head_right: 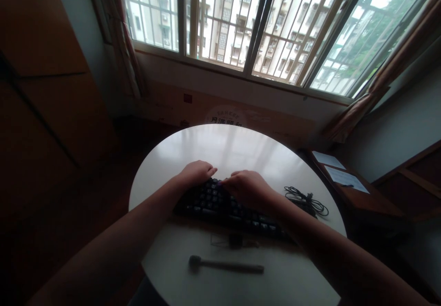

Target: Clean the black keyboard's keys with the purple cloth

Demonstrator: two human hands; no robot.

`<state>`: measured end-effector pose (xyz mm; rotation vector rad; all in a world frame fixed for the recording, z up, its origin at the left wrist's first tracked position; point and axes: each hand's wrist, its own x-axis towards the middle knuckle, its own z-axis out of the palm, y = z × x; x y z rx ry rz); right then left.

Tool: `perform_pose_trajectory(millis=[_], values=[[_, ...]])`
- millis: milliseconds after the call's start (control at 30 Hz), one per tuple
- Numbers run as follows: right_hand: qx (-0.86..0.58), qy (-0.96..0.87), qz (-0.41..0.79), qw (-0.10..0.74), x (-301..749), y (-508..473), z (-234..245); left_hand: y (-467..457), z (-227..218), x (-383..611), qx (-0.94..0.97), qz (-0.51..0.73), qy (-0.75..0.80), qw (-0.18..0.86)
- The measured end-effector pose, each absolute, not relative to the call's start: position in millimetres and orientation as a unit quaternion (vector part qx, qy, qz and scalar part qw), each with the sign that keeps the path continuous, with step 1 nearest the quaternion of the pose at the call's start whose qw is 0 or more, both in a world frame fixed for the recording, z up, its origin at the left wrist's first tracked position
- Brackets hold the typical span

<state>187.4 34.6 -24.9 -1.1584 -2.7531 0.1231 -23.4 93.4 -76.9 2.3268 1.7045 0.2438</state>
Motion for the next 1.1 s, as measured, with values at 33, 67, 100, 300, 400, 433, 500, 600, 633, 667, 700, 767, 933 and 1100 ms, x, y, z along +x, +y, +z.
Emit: perform_pose_trajectory(millis=[33,67,100,300,400,433,500,600,633,667,700,767,933,1100], values=[[-0.398,-0.913,0.023,0.085,185,39,-29,92,-76,-23,0.801,0.083,0.581,0.119],[-0.403,-0.911,0.009,0.087,182,43,-33,91,-76,-23,0.804,0.082,0.578,0.116],[-0.404,-0.911,0.001,0.083,179,46,-38,91,-76,-22,0.806,0.082,0.575,0.112],[-0.375,-0.927,0.009,0.023,174,38,-53,93,-81,-21,0.807,0.073,0.577,0.106],[-0.352,-0.936,0.025,0.009,182,21,-50,94,-82,-20,0.801,0.066,0.584,0.11],[-0.341,-0.939,0.031,0.008,185,15,-49,95,-82,-19,0.8,0.064,0.586,0.111],[-0.321,-0.946,0.044,0.007,192,4,-47,95,-82,-19,0.798,0.06,0.589,0.113],[-0.306,-0.95,0.064,0.003,199,-6,-45,94,-80,-18,0.797,0.057,0.591,0.113],[-0.305,-0.95,0.07,0.004,200,-6,-43,94,-80,-18,0.796,0.057,0.592,0.113],[-0.308,-0.948,0.075,0.006,201,-5,-42,93,-79,-18,0.796,0.057,0.592,0.113],[-0.314,-0.946,0.08,0.009,202,-3,-40,93,-78,-19,0.795,0.057,0.593,0.114],[-0.341,-0.936,0.081,0.021,203,4,-34,92,-76,-19,0.794,0.057,0.593,0.117],[-0.414,-0.907,0.019,0.073,201,33,-26,92,-75,-19,0.794,0.057,0.594,0.118],[-0.413,-0.909,-0.006,0.057,187,48,-40,95,-79,-20,0.795,0.059,0.592,0.116]])
